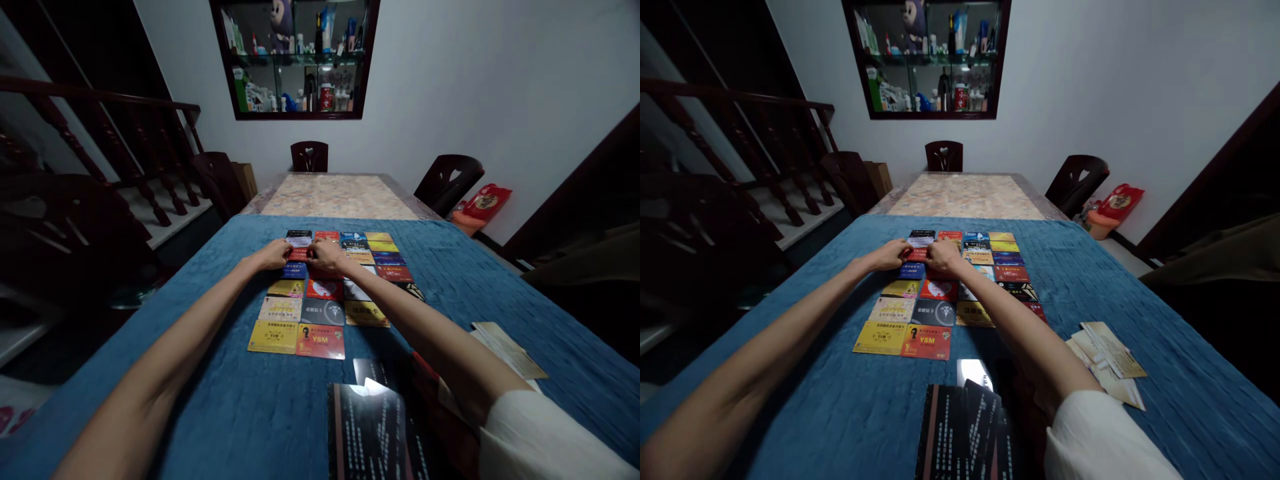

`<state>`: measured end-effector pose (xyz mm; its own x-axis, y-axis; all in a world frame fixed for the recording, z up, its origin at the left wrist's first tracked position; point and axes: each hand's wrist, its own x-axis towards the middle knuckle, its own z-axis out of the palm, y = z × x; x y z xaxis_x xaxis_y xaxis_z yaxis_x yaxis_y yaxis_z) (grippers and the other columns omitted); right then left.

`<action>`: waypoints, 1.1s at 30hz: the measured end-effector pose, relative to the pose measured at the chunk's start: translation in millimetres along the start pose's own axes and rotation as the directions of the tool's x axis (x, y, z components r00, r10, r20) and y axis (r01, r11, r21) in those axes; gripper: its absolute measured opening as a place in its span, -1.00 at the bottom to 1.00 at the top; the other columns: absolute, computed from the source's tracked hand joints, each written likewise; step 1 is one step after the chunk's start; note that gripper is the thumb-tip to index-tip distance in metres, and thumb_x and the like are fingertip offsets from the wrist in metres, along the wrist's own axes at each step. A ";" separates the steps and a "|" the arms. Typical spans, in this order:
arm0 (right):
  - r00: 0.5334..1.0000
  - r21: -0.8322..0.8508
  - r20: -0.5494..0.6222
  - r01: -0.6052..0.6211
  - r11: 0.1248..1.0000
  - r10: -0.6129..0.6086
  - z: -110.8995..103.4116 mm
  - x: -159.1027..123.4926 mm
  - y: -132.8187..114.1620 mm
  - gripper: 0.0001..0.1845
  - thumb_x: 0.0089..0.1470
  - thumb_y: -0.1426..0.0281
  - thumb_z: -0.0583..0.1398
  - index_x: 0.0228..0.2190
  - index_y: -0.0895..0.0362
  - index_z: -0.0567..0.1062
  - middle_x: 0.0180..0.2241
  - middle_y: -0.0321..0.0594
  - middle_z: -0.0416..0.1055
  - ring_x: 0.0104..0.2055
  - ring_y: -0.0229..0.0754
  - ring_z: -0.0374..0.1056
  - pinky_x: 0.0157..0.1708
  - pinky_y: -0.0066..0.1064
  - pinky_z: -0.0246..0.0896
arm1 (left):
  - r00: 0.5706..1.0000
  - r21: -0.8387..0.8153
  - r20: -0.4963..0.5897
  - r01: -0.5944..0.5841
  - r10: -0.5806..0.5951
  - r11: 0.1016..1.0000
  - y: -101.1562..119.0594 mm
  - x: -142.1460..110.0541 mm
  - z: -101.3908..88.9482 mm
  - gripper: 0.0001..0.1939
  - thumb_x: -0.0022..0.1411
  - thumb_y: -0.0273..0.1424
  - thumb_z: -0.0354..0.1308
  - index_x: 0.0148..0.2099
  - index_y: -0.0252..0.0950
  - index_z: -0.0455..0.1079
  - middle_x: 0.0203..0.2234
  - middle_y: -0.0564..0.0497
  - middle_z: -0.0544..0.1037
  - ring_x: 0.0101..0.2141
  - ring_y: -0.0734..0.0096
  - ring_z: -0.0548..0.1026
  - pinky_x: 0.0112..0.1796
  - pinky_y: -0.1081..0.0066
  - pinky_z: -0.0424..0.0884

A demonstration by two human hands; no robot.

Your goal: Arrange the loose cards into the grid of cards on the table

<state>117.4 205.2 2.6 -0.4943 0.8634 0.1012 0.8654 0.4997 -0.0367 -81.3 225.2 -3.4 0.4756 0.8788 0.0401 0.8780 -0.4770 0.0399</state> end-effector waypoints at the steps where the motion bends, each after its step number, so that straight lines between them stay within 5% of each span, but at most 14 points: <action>1: 1.000 -0.005 -0.001 -0.003 1.000 0.003 -0.2 -0.8 -0.7 -0.67 0.22 0.25 0.15 -0.08 0.11 0.58 0.04 0.02 0.47 0.09 0.11 0.34 -0.02 -0.22 0.25 | 1.000 -0.004 -0.002 0.000 0.000 1.000 -0.3 -0.3 0.2 -0.69 0.00 -0.56 0.06 -0.19 -0.36 0.49 -0.21 -0.17 0.53 -0.18 0.13 0.51 -0.16 0.32 0.42; 11: 1.000 -0.027 0.006 -0.004 1.000 0.004 -2.4 -4.1 -5.1 -0.66 0.20 0.30 0.12 -0.06 0.06 0.58 0.02 -0.04 0.50 0.05 0.07 0.37 -0.05 -0.25 0.25 | 0.999 -0.039 -0.030 -0.022 0.021 0.999 -6.5 -3.4 7.7 -0.60 0.03 -0.54 0.07 -0.06 -0.38 0.50 -0.03 -0.21 0.48 -0.04 0.13 0.49 0.01 0.32 0.41; 29: 0.998 -0.056 -0.007 0.067 0.996 -0.068 -9.1 -11.4 -4.1 -0.64 0.19 0.37 0.10 -0.04 0.11 0.55 0.01 0.02 0.51 0.08 0.13 0.33 -0.06 -0.16 0.25 | 0.997 -0.019 -0.080 -0.012 0.010 1.000 -5.5 -3.0 3.9 -0.65 -0.04 -0.42 0.10 -0.18 -0.31 0.55 -0.21 -0.12 0.56 -0.20 0.18 0.53 -0.11 0.37 0.45; 33: 0.997 -0.060 -0.014 0.081 0.995 -0.082 -16.3 -19.9 6.8 -0.59 0.14 0.37 0.14 0.03 0.08 0.50 0.04 -0.02 0.49 0.10 0.13 0.29 -0.06 -0.14 0.22 | 0.993 -0.006 -0.116 0.005 -0.006 1.000 -1.7 -4.8 0.9 -0.56 0.03 -0.40 0.03 -0.05 -0.36 0.53 -0.14 -0.18 0.54 -0.18 0.12 0.52 -0.08 0.27 0.45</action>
<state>134.4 190.3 16.6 -0.5625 0.8184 0.1177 0.8258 0.5631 0.0313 -85.0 221.8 -4.6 0.4611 0.8736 0.1556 0.8801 -0.4726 0.0457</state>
